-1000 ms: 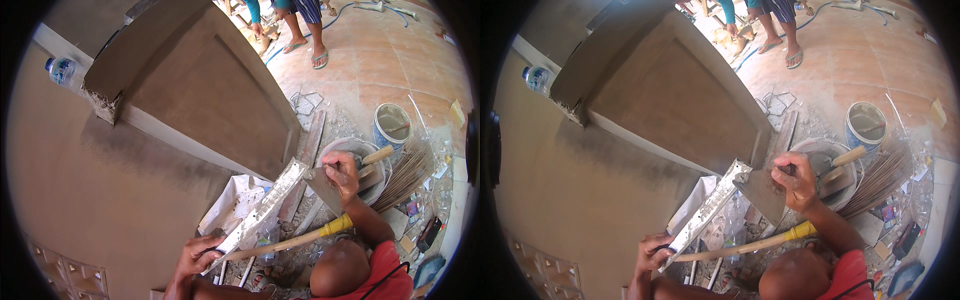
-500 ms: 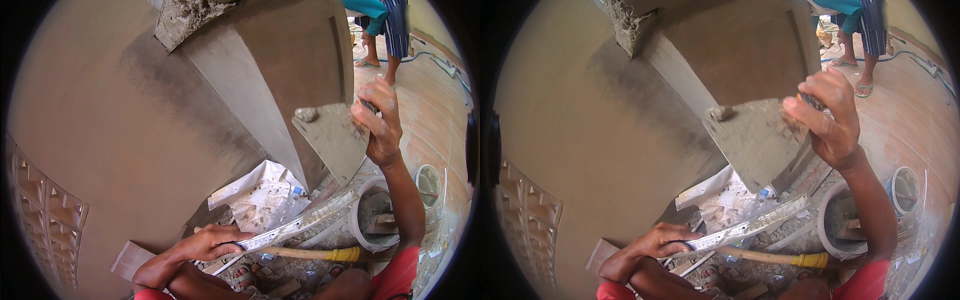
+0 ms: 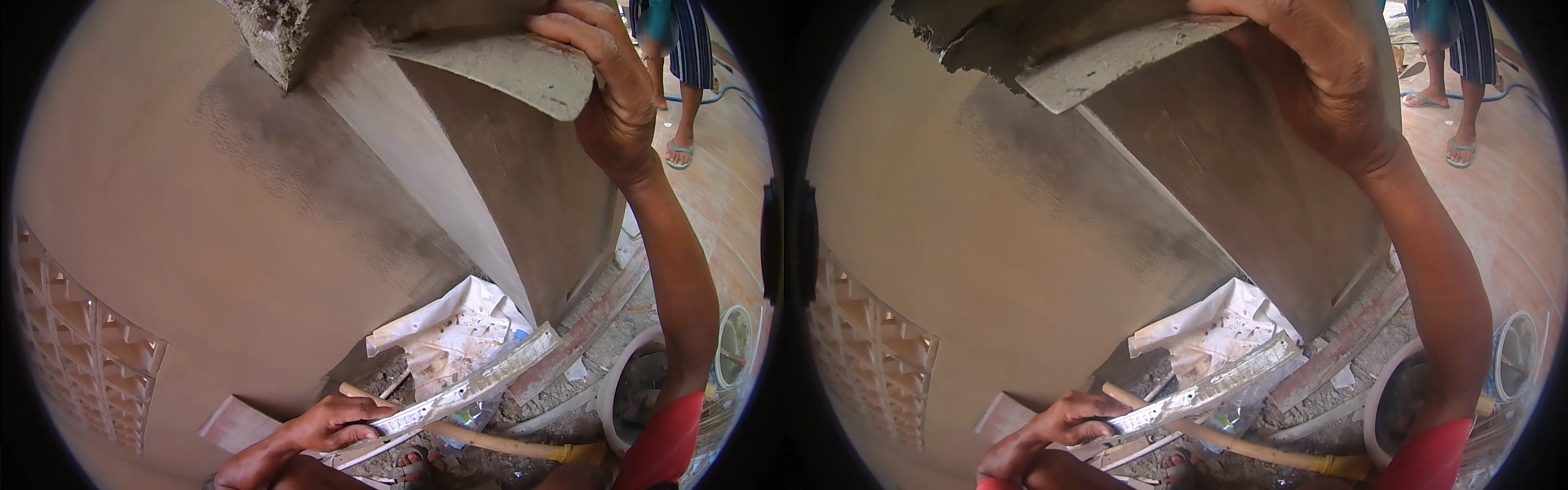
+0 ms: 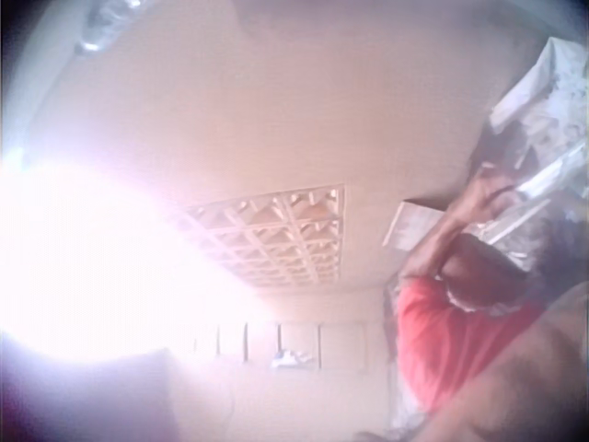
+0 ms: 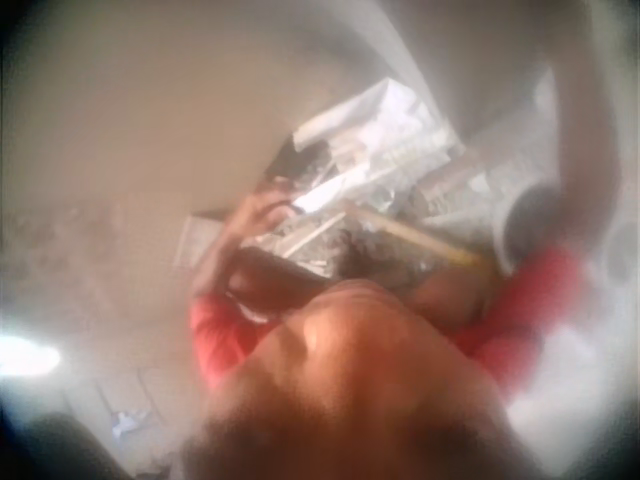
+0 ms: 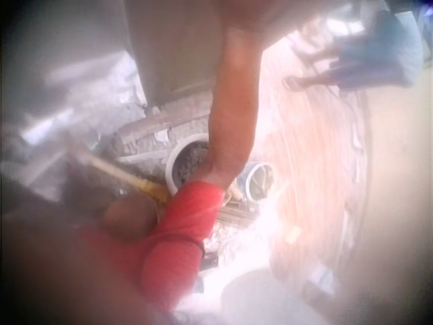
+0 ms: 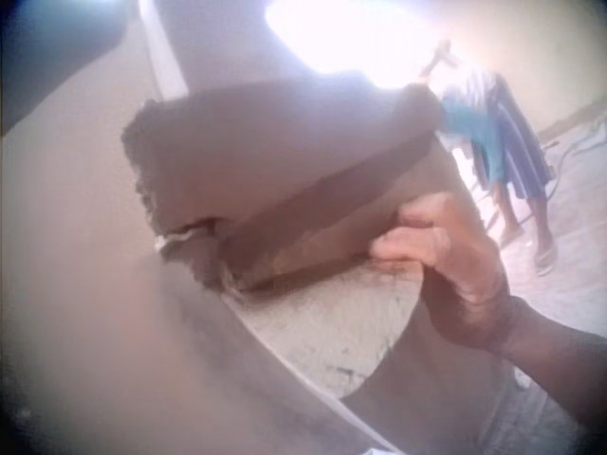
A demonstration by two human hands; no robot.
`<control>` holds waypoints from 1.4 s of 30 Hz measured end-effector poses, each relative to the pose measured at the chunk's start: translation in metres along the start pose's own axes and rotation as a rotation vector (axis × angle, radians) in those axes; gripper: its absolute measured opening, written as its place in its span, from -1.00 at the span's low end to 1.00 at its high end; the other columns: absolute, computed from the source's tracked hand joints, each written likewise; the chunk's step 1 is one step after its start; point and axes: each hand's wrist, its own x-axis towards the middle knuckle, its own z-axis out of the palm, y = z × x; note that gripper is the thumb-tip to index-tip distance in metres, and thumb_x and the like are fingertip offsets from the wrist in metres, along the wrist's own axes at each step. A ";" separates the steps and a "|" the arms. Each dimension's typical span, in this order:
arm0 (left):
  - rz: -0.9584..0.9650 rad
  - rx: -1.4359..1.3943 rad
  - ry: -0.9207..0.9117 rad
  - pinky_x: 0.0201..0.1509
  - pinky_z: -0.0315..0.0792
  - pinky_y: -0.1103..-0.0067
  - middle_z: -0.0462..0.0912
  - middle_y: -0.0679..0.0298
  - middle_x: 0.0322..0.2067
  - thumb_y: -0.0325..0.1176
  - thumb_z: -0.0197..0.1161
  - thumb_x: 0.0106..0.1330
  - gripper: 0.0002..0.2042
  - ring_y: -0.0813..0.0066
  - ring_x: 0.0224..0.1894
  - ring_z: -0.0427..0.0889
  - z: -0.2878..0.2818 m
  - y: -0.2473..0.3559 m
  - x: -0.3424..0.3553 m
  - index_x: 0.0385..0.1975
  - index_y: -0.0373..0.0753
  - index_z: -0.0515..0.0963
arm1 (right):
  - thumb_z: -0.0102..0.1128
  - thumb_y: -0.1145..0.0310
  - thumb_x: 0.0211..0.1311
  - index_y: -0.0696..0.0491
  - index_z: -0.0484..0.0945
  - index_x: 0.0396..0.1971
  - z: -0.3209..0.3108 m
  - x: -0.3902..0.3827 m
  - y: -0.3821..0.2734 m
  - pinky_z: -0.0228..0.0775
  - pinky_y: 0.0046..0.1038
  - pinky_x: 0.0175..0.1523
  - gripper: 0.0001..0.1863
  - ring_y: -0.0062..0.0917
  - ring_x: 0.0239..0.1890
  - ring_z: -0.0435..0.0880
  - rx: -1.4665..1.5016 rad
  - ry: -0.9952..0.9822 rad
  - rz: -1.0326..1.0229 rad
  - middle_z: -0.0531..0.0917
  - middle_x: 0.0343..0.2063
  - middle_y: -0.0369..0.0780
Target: The person applies plaster to a wall using a trowel and a straightedge, smoothing the surface and cleaning tools. The person repeatedly scoops plaster from a bucket and spreads it along the wall, then uses a straightedge to level the applied material.
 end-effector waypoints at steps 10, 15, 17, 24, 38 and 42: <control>-0.062 0.021 -0.011 -0.10 0.53 0.40 0.66 0.00 -0.11 -0.32 0.27 0.30 -0.63 0.19 -0.14 0.68 -0.004 0.001 0.002 0.03 -0.39 0.52 | 0.23 0.66 0.10 0.08 0.55 -0.13 0.006 0.011 0.013 0.36 -0.49 -0.11 -0.69 -0.44 -0.18 0.52 0.113 -0.042 0.007 0.51 -0.23 -0.21; -0.051 0.004 -0.029 -0.09 0.51 0.39 0.65 0.01 -0.10 -0.31 0.25 0.31 -0.61 0.19 -0.16 0.66 -0.003 0.001 0.005 0.07 -0.39 0.50 | 0.22 0.67 0.11 0.10 0.55 -0.13 0.009 0.014 0.018 0.35 -0.52 -0.14 -0.70 -0.47 -0.21 0.51 0.193 -0.047 0.011 0.49 -0.26 -0.22; 0.001 0.004 -0.022 -0.14 0.48 0.39 0.65 0.00 -0.14 -0.28 0.21 0.34 -0.58 0.20 -0.24 0.65 -0.001 -0.001 0.006 0.12 -0.39 0.46 | 0.21 0.67 0.12 0.10 0.56 -0.13 0.011 0.015 0.017 0.35 -0.53 -0.15 -0.70 -0.47 -0.22 0.50 0.199 -0.031 0.012 0.49 -0.27 -0.23; -0.023 0.000 -0.037 -0.13 0.48 0.39 0.64 0.01 -0.15 -0.30 0.23 0.33 -0.59 0.20 -0.21 0.64 -0.001 -0.003 0.006 0.10 -0.39 0.48 | 0.13 0.71 0.14 0.09 0.56 -0.15 0.006 0.021 0.014 0.35 -0.54 -0.21 -0.71 -0.52 -0.28 0.49 0.105 -0.060 0.022 0.48 -0.31 -0.26; -0.005 0.000 -0.026 -0.14 0.49 0.39 0.64 0.01 -0.14 -0.27 0.21 0.34 -0.58 0.21 -0.22 0.65 -0.002 -0.004 0.005 0.12 -0.38 0.46 | 0.04 0.73 0.20 0.11 0.56 -0.18 0.006 0.016 0.025 0.38 -0.61 -0.25 -0.74 -0.62 -0.34 0.51 0.239 -0.022 0.228 0.50 -0.37 -0.29; -0.010 0.012 -0.031 -0.08 0.49 0.38 0.64 0.00 -0.10 -0.27 0.20 0.34 -0.58 0.17 -0.16 0.65 -0.003 -0.007 0.002 0.12 -0.38 0.46 | 0.04 0.65 0.25 0.11 0.57 -0.19 0.000 0.006 0.026 0.38 -0.58 -0.19 -0.79 -0.61 -0.30 0.51 0.729 0.145 0.638 0.51 -0.35 -0.27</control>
